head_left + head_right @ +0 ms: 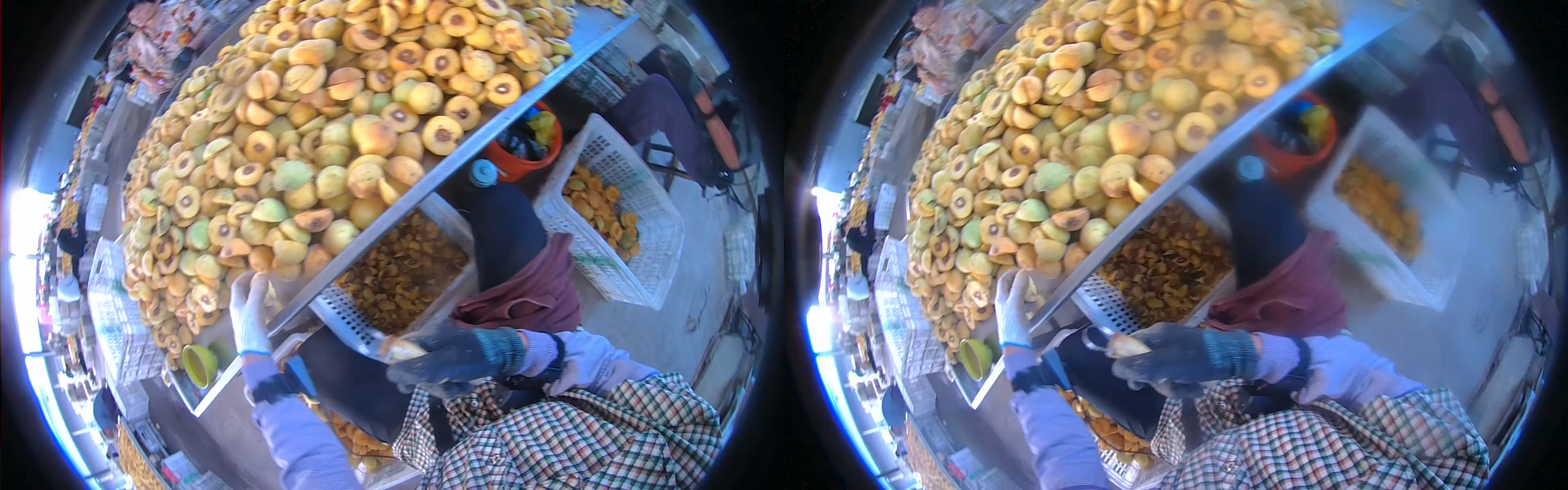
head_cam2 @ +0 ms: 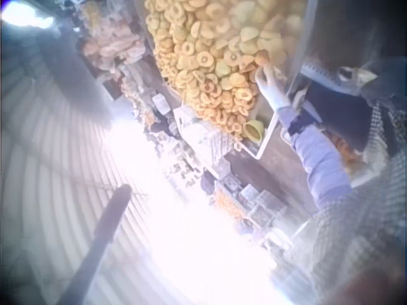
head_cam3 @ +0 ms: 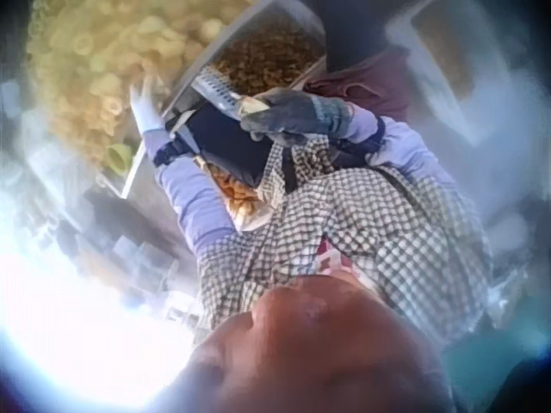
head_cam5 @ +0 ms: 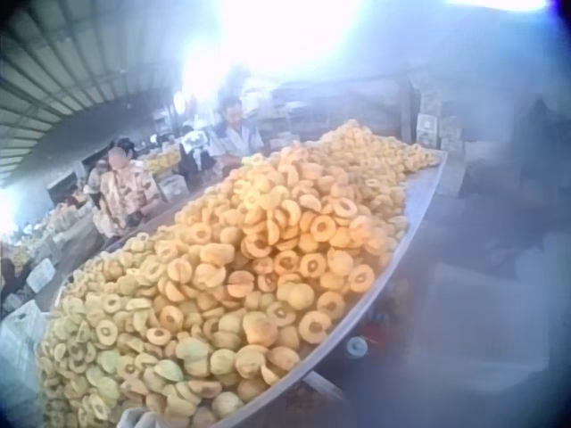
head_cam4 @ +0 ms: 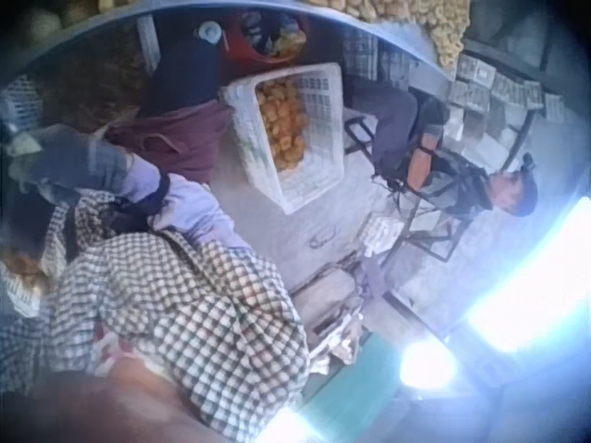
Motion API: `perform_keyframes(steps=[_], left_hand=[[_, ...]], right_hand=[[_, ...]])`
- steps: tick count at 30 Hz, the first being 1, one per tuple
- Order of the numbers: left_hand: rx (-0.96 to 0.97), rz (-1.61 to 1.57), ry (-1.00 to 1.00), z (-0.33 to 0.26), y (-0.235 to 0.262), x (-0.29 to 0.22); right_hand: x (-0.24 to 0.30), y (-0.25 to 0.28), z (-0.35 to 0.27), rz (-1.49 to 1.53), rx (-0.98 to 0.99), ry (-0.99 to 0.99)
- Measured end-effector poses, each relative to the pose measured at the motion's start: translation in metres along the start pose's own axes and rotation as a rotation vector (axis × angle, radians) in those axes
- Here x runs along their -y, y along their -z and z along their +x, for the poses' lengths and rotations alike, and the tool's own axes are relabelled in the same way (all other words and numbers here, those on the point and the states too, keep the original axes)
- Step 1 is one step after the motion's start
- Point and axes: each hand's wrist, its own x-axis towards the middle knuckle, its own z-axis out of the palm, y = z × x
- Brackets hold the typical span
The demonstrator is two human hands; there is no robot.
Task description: The person halves and pits fruit using a small tool, placing the pitted halves into a white crate and the pits into a central container.
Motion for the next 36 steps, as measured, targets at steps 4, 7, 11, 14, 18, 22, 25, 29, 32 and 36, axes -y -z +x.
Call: perform_keyframes(steps=[4,7,11,14,18,22,25,29,32,36], left_hand=[[0.218,-1.036,0.155,-0.052,-0.028,-0.029],[0.272,-1.124,0.126,-0.098,-0.058,-0.075],[0.317,-1.162,0.113,-0.127,-0.077,-0.09],[0.277,-1.012,0.058,-0.14,-0.086,-0.103],[0.086,-0.915,0.071,-0.156,-0.099,-0.119],[-0.083,-0.972,-0.026,-0.174,-0.111,-0.129],[-0.069,-0.798,-0.199,-0.176,-0.111,-0.125],[0.222,-0.639,-0.15,-0.169,-0.09,-0.137],[0.158,-0.652,-0.183,-0.166,-0.093,-0.141],[0.107,-1.004,-0.041,-0.177,-0.104,-0.149]], right_hand=[[-0.009,-0.004,0.006,-0.068,-0.11,0.154],[0.001,-0.017,0.005,-0.137,-0.125,0.104],[-0.017,-0.016,0.011,-0.249,-0.204,0.222],[-0.037,-0.012,0.02,-0.498,-0.294,0.498],[-0.027,-0.016,0.011,-0.696,-0.346,0.692],[-0.031,-0.013,0.013,-0.794,-0.328,0.82],[-0.033,-0.02,0.007,-0.619,-0.293,0.594],[-0.034,-0.03,0.0,-0.504,-0.276,0.537],[-0.025,-0.034,-0.002,-0.3,-0.226,0.428],[-0.023,-0.033,-0.002,-0.192,-0.294,0.471]])
